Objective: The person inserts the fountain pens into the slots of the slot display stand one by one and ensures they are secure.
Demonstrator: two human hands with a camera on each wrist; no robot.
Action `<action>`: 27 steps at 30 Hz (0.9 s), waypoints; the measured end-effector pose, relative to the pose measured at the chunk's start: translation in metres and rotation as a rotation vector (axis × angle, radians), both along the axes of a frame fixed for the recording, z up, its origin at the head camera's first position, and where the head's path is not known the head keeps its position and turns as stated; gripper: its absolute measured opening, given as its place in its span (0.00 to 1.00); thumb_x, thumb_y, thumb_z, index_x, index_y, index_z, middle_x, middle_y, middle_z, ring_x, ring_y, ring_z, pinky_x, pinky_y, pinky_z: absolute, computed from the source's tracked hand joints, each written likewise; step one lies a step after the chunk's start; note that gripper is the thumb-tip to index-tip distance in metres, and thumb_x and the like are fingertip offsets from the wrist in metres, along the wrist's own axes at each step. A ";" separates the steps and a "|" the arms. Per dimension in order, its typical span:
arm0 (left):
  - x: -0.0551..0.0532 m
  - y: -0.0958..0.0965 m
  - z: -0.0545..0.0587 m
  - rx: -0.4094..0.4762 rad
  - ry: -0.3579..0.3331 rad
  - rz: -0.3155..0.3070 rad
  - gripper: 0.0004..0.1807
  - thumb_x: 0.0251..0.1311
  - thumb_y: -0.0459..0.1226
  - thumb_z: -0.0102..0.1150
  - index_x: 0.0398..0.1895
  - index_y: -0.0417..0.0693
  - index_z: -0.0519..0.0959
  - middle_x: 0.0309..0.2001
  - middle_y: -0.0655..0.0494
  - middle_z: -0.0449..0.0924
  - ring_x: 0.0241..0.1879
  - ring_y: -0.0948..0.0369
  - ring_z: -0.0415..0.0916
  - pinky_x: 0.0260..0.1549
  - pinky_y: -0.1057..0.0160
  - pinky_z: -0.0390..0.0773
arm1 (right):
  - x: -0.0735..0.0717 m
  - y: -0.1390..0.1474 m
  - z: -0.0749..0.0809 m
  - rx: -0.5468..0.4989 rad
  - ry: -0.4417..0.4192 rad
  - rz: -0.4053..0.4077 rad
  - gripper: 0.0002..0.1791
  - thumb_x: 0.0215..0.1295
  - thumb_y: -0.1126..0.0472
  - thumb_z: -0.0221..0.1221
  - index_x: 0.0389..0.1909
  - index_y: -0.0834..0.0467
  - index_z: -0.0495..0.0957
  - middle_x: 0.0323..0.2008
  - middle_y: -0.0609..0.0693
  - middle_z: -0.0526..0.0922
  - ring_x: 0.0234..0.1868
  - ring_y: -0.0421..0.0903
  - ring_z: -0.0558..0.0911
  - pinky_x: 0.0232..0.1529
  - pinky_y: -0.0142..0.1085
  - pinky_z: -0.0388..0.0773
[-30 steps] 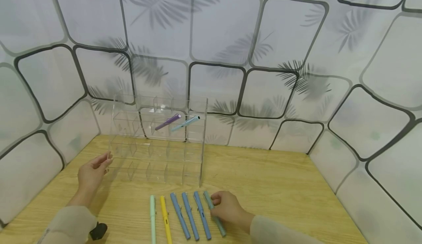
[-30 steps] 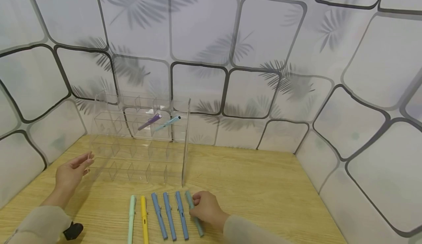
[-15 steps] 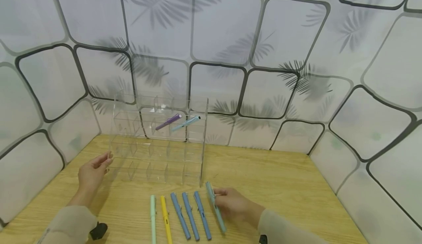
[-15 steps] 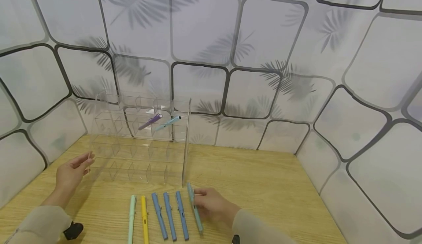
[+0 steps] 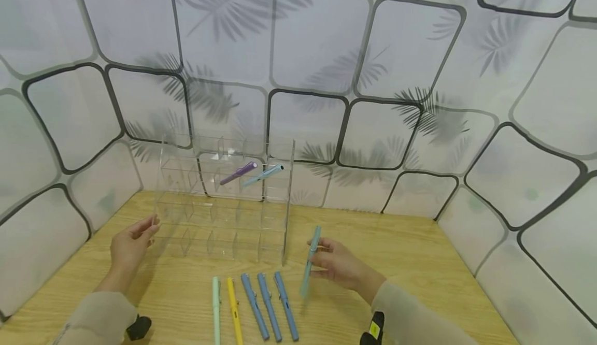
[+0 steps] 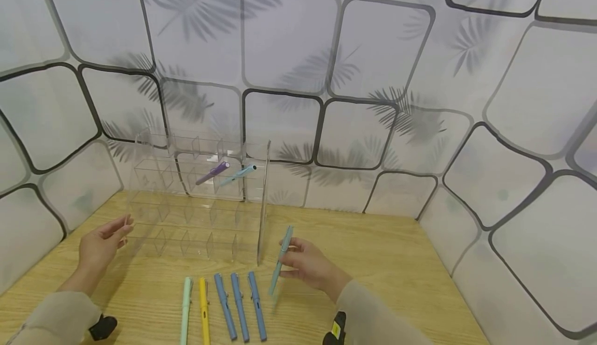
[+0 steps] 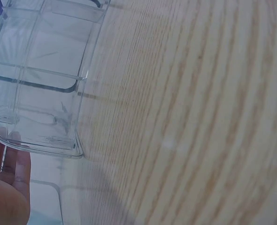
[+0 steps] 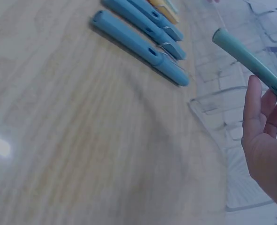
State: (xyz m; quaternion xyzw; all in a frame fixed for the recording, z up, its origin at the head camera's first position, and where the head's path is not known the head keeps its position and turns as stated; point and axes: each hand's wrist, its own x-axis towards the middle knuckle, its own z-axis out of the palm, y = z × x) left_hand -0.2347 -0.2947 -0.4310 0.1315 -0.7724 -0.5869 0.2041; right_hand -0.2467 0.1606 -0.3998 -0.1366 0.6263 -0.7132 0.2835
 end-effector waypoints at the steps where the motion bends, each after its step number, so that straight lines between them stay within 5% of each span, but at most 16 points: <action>1: 0.000 0.000 0.000 -0.006 -0.001 0.001 0.26 0.64 0.41 0.59 0.61 0.37 0.70 0.40 0.83 0.76 0.32 0.86 0.71 0.33 0.80 0.78 | -0.002 0.001 0.004 -0.009 0.010 -0.001 0.25 0.66 0.69 0.54 0.61 0.69 0.58 0.40 0.51 0.69 0.41 0.43 0.72 0.47 0.40 0.80; 7: 0.000 0.001 0.000 -0.009 -0.005 0.010 0.26 0.64 0.41 0.59 0.61 0.36 0.70 0.43 0.78 0.77 0.32 0.86 0.71 0.34 0.79 0.78 | -0.015 0.005 0.025 -0.031 0.098 -0.044 0.10 0.66 0.69 0.56 0.44 0.60 0.66 0.39 0.50 0.72 0.44 0.45 0.75 0.53 0.45 0.78; 12: 0.000 0.001 0.001 0.004 0.000 0.015 0.26 0.64 0.41 0.60 0.61 0.35 0.70 0.42 0.80 0.77 0.32 0.86 0.71 0.33 0.79 0.78 | -0.027 0.005 0.043 -0.056 0.180 -0.160 0.06 0.64 0.69 0.60 0.33 0.56 0.73 0.34 0.48 0.76 0.41 0.44 0.78 0.54 0.46 0.78; 20: 0.001 0.001 0.000 -0.002 0.007 -0.005 0.27 0.64 0.41 0.60 0.62 0.35 0.69 0.41 0.82 0.76 0.32 0.86 0.71 0.34 0.79 0.78 | -0.037 -0.006 0.069 -0.095 0.207 -0.417 0.10 0.62 0.71 0.61 0.43 0.63 0.71 0.36 0.49 0.78 0.41 0.44 0.80 0.55 0.42 0.76; 27: 0.001 0.002 0.001 -0.033 0.013 -0.002 0.26 0.65 0.41 0.59 0.62 0.35 0.70 0.44 0.78 0.76 0.33 0.86 0.71 0.33 0.79 0.78 | -0.047 -0.014 0.080 -0.028 0.284 -0.553 0.18 0.61 0.65 0.64 0.49 0.67 0.70 0.45 0.55 0.78 0.48 0.47 0.80 0.52 0.35 0.78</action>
